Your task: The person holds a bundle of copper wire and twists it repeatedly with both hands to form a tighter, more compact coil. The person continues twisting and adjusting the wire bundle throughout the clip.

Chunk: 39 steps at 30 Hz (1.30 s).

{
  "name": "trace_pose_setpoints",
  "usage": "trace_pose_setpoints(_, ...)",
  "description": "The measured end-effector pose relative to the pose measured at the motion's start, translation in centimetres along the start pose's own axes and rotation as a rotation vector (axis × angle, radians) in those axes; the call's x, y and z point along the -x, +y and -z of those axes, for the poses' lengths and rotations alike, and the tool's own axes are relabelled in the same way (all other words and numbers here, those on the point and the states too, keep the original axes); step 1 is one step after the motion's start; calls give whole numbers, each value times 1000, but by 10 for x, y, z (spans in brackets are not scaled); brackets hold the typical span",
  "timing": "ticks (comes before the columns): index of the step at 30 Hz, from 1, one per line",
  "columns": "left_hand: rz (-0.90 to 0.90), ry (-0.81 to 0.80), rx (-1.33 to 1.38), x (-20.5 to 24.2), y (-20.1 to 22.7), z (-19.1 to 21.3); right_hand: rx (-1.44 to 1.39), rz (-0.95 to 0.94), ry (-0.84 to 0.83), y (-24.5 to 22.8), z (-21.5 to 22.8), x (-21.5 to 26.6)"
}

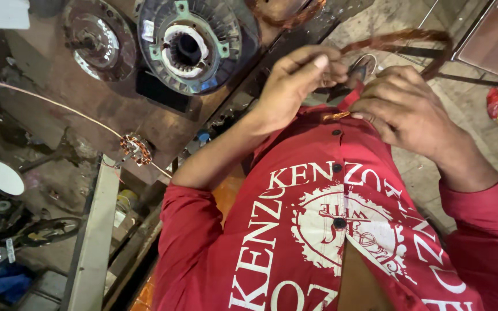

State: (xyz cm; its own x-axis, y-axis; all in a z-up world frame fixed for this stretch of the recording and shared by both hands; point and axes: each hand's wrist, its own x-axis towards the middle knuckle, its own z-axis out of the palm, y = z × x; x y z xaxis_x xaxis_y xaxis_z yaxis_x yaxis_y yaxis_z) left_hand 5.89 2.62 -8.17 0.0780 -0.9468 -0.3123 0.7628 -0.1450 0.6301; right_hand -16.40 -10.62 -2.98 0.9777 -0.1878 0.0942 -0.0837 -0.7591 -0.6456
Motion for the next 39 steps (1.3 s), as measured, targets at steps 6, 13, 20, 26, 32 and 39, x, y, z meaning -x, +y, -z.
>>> trace_pose_setpoints(6,-192,105,107,16,17,10,23,-32,73,9,-4,8)
trace_pose_setpoints(13,-279,76,211,42,25,14,90,-89,102,25,-5,26)
trace_pose_setpoints(20,-303,128,230,48,14,29,186,-172,106,25,8,40)
trace_pose_setpoints(26,-337,122,189,63,16,33,298,-276,58,30,11,60)
trace_pose_setpoints(32,-345,52,61,89,33,36,323,-300,80,45,3,81)
trace_pose_setpoints(39,-269,114,172,88,27,50,373,-309,71,53,-3,85)
